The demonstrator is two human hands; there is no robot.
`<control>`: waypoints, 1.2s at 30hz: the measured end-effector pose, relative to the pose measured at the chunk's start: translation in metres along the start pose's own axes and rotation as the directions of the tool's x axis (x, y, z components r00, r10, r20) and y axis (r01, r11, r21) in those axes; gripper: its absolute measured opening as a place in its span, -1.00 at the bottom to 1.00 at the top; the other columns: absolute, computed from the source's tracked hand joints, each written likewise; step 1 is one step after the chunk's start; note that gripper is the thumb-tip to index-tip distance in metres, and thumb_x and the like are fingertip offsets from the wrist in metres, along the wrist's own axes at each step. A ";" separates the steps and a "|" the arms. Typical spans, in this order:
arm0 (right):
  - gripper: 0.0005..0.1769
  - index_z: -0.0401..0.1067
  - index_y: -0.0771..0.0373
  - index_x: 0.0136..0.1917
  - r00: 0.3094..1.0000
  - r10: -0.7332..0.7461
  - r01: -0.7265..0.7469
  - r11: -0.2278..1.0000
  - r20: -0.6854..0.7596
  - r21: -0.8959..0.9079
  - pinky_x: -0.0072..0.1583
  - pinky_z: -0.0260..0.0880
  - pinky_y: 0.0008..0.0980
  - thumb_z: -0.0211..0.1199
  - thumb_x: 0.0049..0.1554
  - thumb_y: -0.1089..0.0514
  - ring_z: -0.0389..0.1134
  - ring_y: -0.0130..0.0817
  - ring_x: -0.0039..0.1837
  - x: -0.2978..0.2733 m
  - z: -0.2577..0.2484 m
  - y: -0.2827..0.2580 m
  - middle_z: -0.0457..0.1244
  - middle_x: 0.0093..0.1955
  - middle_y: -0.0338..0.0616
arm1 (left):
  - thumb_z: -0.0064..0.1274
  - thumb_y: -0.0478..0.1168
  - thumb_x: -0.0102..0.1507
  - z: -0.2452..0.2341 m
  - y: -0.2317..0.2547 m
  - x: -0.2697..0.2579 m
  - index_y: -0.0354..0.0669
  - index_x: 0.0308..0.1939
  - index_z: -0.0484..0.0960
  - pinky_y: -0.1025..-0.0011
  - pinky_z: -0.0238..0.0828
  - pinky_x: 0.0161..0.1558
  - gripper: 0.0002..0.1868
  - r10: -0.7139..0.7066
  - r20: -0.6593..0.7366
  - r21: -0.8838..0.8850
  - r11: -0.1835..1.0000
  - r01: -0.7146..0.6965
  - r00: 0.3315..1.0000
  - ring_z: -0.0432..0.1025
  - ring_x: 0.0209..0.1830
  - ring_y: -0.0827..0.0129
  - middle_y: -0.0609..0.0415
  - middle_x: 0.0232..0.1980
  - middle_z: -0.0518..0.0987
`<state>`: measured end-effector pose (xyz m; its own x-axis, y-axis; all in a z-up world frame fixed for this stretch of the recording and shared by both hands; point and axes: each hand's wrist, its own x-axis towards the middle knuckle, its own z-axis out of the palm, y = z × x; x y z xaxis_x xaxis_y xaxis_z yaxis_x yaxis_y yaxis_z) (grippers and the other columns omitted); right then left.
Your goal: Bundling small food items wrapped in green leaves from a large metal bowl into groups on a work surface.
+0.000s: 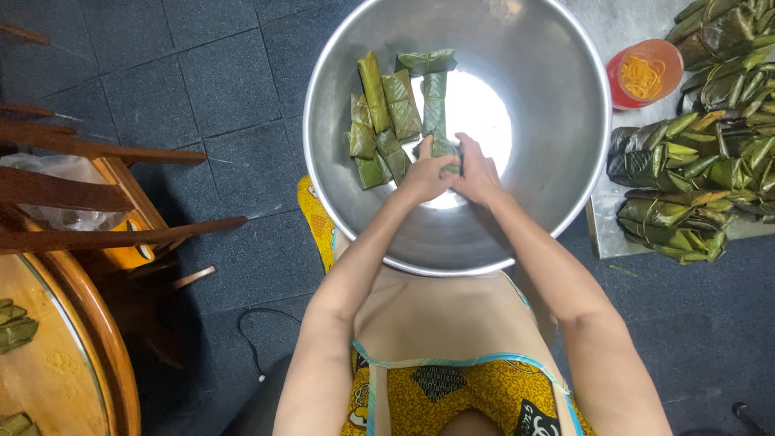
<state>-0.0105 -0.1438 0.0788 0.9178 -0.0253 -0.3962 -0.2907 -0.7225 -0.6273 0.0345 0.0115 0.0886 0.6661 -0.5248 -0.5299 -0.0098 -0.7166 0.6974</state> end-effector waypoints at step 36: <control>-0.40 0.32 0.29 0.46 0.738 -0.301 0.638 0.601 -0.603 0.482 0.44 0.19 -0.16 0.37 0.19 0.21 0.23 -0.31 0.43 -0.022 -0.064 -0.044 0.28 0.39 0.00 | -0.16 -0.12 0.50 0.002 0.011 0.000 -0.32 0.24 0.58 0.04 0.34 0.34 -0.61 0.241 -0.425 -0.902 -0.199 -0.384 0.873 0.46 0.26 0.09 -0.19 0.29 0.53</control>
<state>-0.0003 -0.1554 0.1580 0.9284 -0.2182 0.3008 0.2810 -0.1173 -0.9525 0.0323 0.0026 0.0954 0.8959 -0.4352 -0.0895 0.4183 0.7582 0.5002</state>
